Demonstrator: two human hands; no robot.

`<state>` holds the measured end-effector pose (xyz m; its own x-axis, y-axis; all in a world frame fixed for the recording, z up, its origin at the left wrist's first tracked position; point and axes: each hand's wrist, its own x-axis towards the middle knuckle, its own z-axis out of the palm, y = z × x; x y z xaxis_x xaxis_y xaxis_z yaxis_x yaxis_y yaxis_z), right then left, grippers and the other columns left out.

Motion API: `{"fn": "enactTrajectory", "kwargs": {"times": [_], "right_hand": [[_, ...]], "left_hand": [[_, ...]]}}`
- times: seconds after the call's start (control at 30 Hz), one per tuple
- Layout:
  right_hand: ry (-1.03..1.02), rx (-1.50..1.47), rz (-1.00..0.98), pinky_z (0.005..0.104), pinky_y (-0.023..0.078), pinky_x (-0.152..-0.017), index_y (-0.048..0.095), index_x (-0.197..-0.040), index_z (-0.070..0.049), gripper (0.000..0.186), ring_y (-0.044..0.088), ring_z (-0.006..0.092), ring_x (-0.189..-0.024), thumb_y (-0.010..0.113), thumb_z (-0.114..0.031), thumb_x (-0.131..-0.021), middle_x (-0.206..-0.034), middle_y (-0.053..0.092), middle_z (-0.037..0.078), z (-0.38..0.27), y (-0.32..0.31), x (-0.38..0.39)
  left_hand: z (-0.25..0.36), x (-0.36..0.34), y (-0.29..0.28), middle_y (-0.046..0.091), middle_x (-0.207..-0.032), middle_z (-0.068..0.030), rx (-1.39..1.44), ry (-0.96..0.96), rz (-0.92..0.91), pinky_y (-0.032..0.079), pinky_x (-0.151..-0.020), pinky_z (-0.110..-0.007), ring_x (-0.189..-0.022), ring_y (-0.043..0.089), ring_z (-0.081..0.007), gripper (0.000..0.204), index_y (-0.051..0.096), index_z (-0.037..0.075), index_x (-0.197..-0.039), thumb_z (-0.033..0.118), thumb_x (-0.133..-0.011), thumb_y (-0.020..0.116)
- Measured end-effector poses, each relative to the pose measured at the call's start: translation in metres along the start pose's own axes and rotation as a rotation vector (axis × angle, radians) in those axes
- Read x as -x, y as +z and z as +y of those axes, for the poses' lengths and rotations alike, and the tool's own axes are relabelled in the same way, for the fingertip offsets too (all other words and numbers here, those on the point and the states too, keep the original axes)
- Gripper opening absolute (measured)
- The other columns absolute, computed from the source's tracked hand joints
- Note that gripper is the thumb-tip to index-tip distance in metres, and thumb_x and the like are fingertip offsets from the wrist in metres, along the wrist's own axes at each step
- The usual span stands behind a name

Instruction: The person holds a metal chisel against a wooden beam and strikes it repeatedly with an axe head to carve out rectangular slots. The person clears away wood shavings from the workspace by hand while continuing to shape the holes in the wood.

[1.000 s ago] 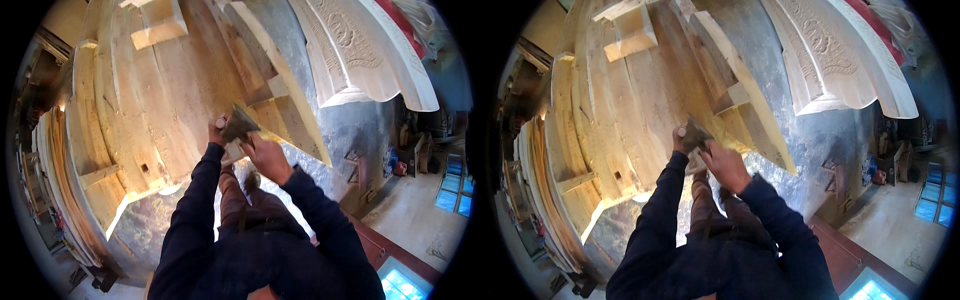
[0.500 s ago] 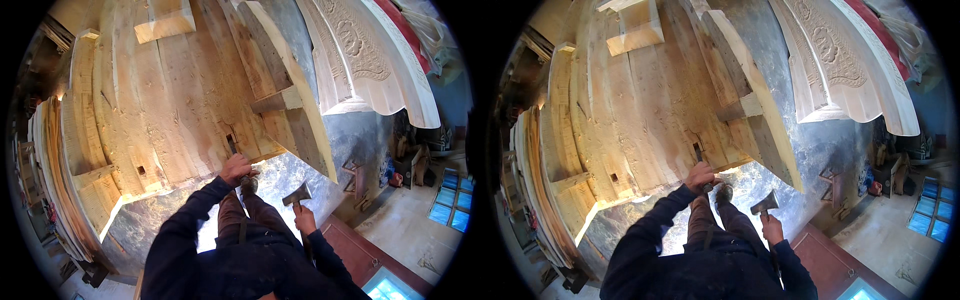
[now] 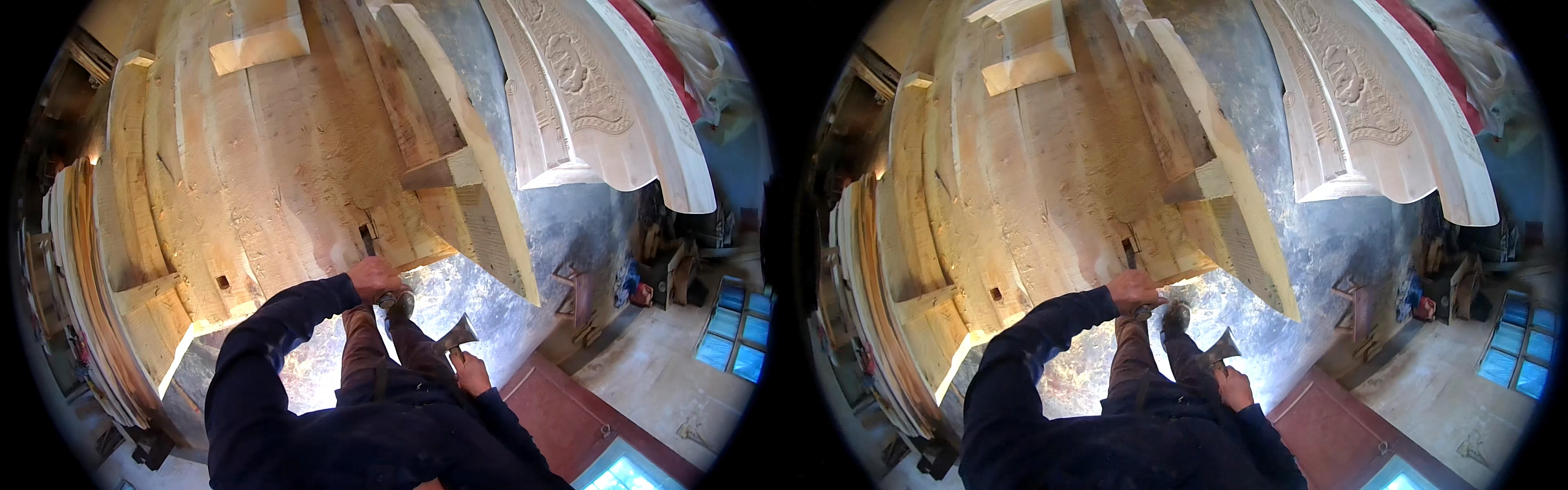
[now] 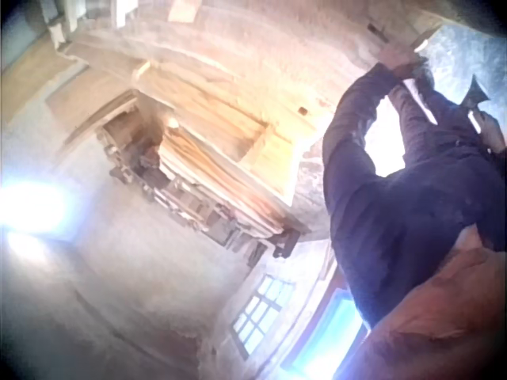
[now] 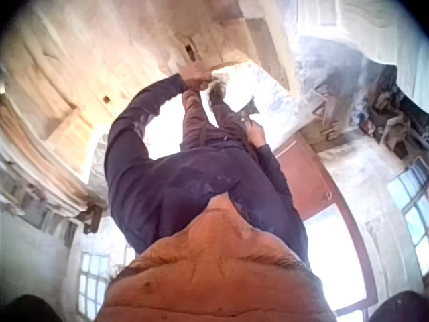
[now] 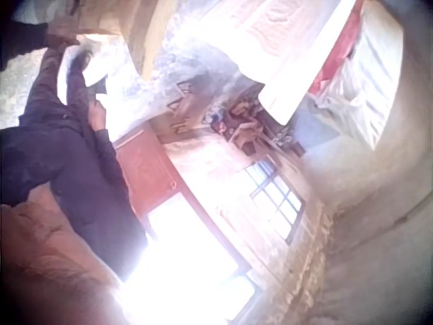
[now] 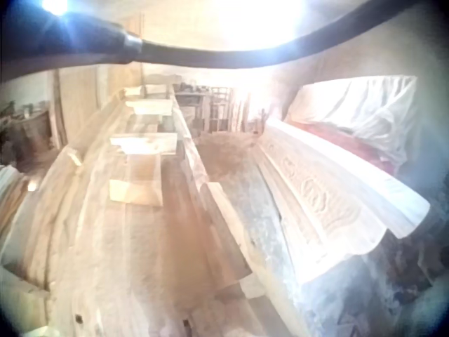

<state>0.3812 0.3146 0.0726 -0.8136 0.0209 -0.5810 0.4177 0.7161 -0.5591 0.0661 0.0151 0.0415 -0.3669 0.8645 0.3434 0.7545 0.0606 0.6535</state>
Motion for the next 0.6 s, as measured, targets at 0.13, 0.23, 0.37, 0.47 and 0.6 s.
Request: {"fn": "enactTrajectory", "kwargs": {"times": [0.13,0.23,0.37,0.47,0.6], "right_hand": [[0.196,-0.117,-0.004,0.037,0.049,-0.047,0.062,-0.089,0.004,0.048,0.061,0.0218,-0.046,0.056,-0.043,-0.099,-0.06,0.062,0.012,0.014,0.004,0.001],[0.585,-0.347,-0.066,0.0351,0.045,-0.041,0.061,-0.088,0.002,0.046,0.057,0.0185,-0.043,0.056,-0.042,-0.099,-0.059,0.058,0.009,-0.004,-0.011,-0.004],[0.701,-0.398,0.052,0.0345,0.043,-0.039,0.057,-0.085,0.0,0.044,0.054,0.0179,-0.04,0.057,-0.042,-0.099,-0.059,0.057,0.009,-0.012,-0.017,0.0],[0.716,-0.455,0.052,0.0348,0.043,-0.038,0.056,-0.083,0.0,0.044,0.055,0.018,-0.041,0.056,-0.041,-0.099,-0.058,0.056,0.009,-0.004,-0.015,0.003],[0.676,-0.424,-0.027,0.0351,0.043,-0.039,0.056,-0.084,0.001,0.047,0.055,0.0184,-0.041,0.055,-0.044,-0.099,-0.058,0.056,0.01,0.015,-0.004,-0.002]], "left_hand": [[0.0,-0.011,0.006,0.053,-0.062,-0.0063,0.015,0.026,0.175,0.04,-0.051,-0.044,-0.059,0.056,-0.0306,0.028,0.057,0.013,-0.068,0.024,-0.085,0.076],[-0.003,-0.013,0.001,0.052,-0.061,-0.0055,0.077,0.071,0.144,0.039,-0.05,-0.043,-0.056,0.056,-0.0288,0.028,0.056,0.013,-0.067,0.024,-0.084,0.076],[0.053,-0.039,-0.046,0.053,-0.059,-0.0044,-0.417,0.184,0.154,0.039,-0.048,-0.039,-0.054,0.056,-0.0242,0.019,0.061,0.014,-0.071,0.02,-0.08,0.076],[0.057,-0.043,-0.098,0.052,-0.06,-0.0023,-0.37,-0.196,0.283,0.042,-0.049,-0.038,-0.054,0.059,-0.0224,0.01,0.068,0.015,-0.082,0.02,-0.075,0.073],[0.064,0.015,-0.086,0.054,-0.06,-0.0053,-0.384,-0.41,0.135,0.043,-0.048,-0.042,-0.054,0.059,-0.0267,0.017,0.067,0.014,-0.078,0.02,-0.068,0.079]]}}
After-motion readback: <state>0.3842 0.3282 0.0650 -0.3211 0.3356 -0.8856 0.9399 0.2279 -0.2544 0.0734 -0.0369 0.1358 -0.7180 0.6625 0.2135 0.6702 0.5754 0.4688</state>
